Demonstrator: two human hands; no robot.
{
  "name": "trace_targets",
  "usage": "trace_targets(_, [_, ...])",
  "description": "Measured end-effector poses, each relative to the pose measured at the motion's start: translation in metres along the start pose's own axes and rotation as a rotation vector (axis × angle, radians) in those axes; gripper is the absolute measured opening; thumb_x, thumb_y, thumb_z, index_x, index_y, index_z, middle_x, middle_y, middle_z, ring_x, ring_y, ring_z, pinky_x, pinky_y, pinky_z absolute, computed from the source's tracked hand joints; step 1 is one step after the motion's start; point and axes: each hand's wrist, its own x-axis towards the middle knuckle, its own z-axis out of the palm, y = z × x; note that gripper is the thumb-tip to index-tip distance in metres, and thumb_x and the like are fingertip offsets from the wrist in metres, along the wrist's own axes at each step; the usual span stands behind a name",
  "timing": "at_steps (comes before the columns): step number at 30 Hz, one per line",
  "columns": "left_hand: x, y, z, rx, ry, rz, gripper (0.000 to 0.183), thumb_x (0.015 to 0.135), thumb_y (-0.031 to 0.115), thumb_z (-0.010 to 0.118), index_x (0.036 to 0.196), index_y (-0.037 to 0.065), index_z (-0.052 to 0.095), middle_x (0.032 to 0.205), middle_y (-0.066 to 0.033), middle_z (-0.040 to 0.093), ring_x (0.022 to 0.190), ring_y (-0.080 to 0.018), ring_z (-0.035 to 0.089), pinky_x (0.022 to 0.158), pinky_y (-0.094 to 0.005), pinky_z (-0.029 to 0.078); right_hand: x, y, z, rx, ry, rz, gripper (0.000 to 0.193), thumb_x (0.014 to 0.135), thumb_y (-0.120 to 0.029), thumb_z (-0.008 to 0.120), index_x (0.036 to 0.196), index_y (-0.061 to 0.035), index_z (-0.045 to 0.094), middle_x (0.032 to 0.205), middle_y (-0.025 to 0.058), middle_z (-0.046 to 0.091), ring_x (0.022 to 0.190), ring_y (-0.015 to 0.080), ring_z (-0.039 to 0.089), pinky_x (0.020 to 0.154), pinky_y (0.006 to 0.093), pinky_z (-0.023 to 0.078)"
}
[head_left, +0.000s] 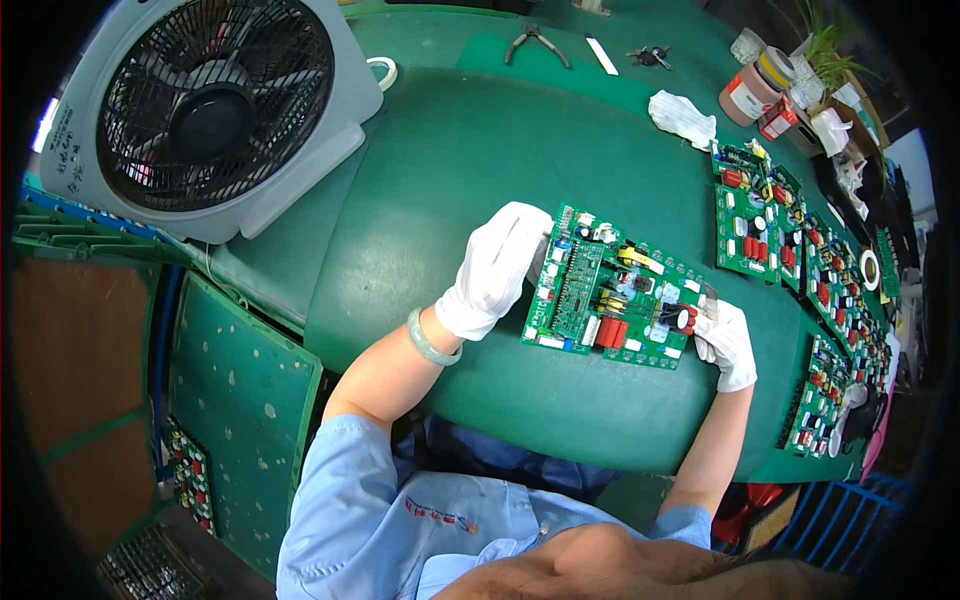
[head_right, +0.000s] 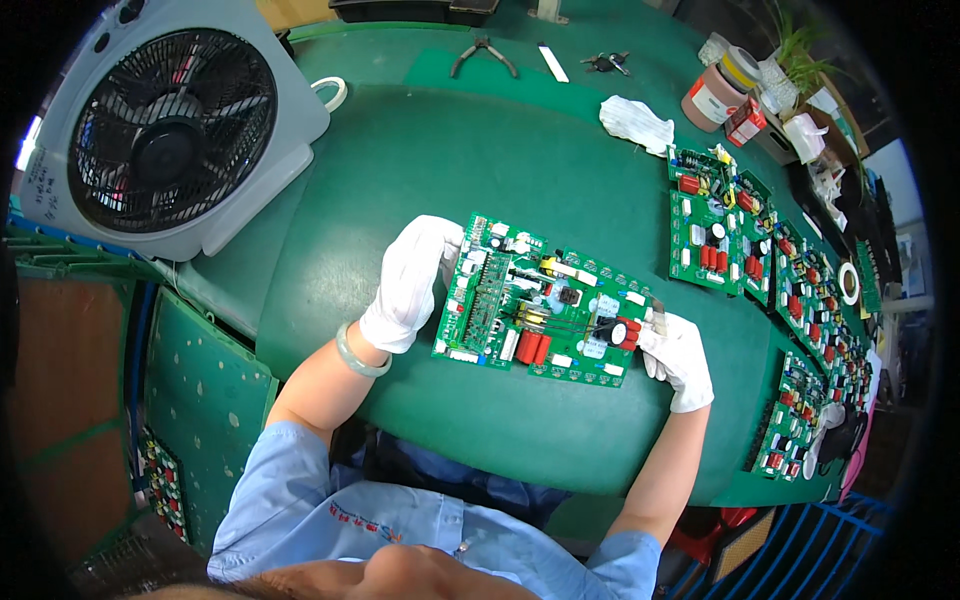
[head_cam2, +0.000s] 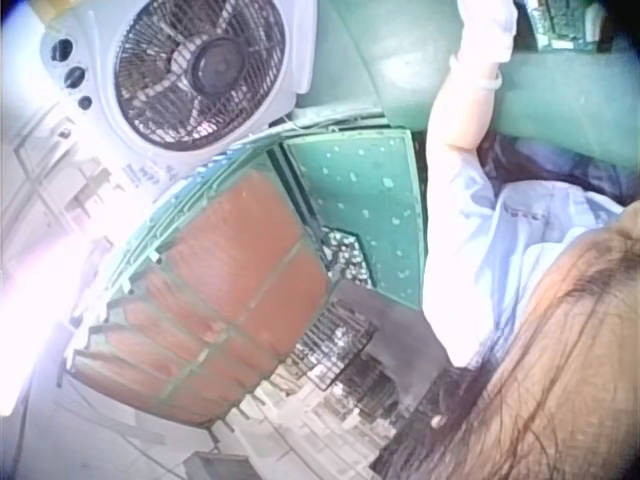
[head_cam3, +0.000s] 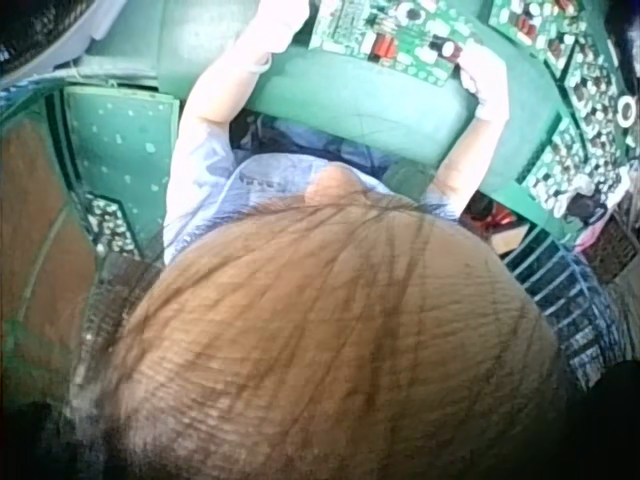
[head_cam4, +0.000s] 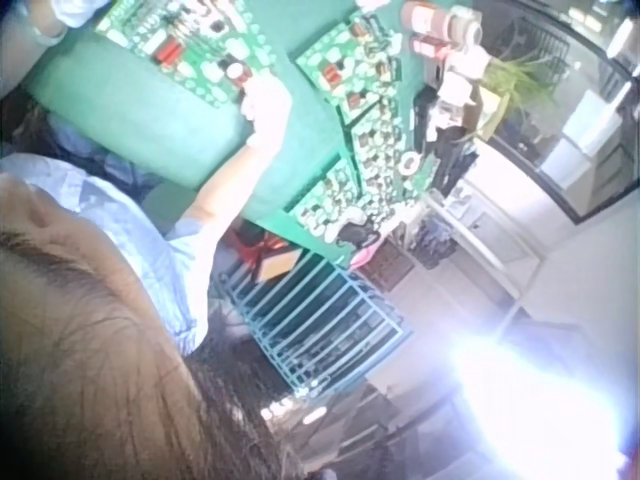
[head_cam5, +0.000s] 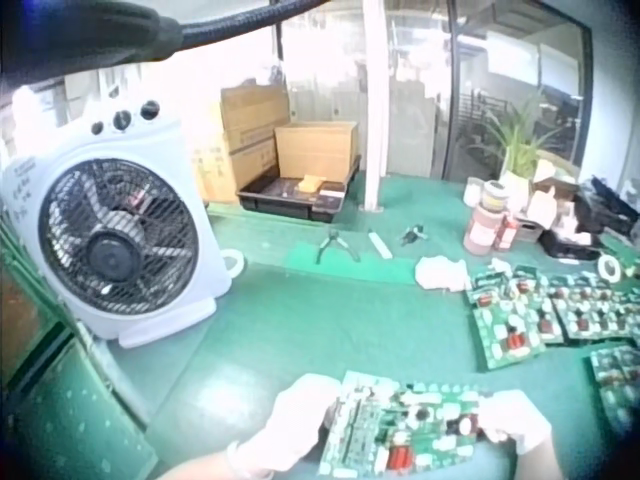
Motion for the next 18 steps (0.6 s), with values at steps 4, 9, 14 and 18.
trace_targets(4, [0.002, -0.007, 0.003, -0.110, 0.022, -0.112, 0.031, 0.103, 0.026, 0.040, 0.102, 0.000, 0.057, 0.087, -0.0037, 0.061, 0.069, -0.0081, 0.054, 0.064, -0.0237, 0.045, -0.001, 0.001, 0.000, -0.002, 0.027, 0.022, 0.041, 0.081, -0.028, 0.077, 0.105, 0.0032, 0.066, 0.058, -0.0008, 0.056, 0.037, 0.0043, 0.043, 0.034, 0.0203, 0.029])
trace_targets(9, [0.023, -0.018, 0.009, -0.420, 0.163, -0.680, 0.044, 0.102, 0.042, 0.043, 0.099, 0.002, 0.062, 0.076, 0.0056, 0.055, 0.063, -0.0018, 0.045, 0.060, -0.0178, 0.040, -0.004, -0.016, 0.012, -0.045, 0.065, 0.080, 0.039, 0.080, -0.031, 0.077, 0.099, 0.0009, 0.067, 0.058, -0.0009, 0.056, 0.039, 0.0041, 0.044, 0.034, 0.0203, 0.030])
trace_targets(14, [0.032, -0.038, 0.001, -0.158, -0.028, -0.704, 0.056, 0.100, 0.049, 0.045, 0.114, -0.002, 0.061, 0.088, -0.0022, 0.063, 0.075, -0.0077, 0.055, 0.068, -0.0225, 0.047, -0.007, -0.015, -0.002, -0.162, -0.014, 0.144, 0.036, 0.084, -0.033, 0.071, 0.095, 0.0012, 0.069, 0.062, 0.0034, 0.063, 0.039, 0.0055, 0.046, 0.035, 0.0211, 0.032])
trace_targets(18, [0.030, -0.020, 0.000, -0.029, 0.127, -0.602, 0.044, 0.101, 0.038, 0.047, 0.117, 0.001, 0.063, 0.095, -0.0063, 0.065, 0.081, -0.0103, 0.059, 0.073, -0.0246, 0.050, -0.015, -0.013, -0.014, -0.119, -0.015, 0.102, 0.036, 0.088, -0.036, 0.065, 0.094, -0.0013, 0.071, 0.074, 0.0100, 0.071, 0.040, 0.0071, 0.049, 0.034, 0.0217, 0.034])
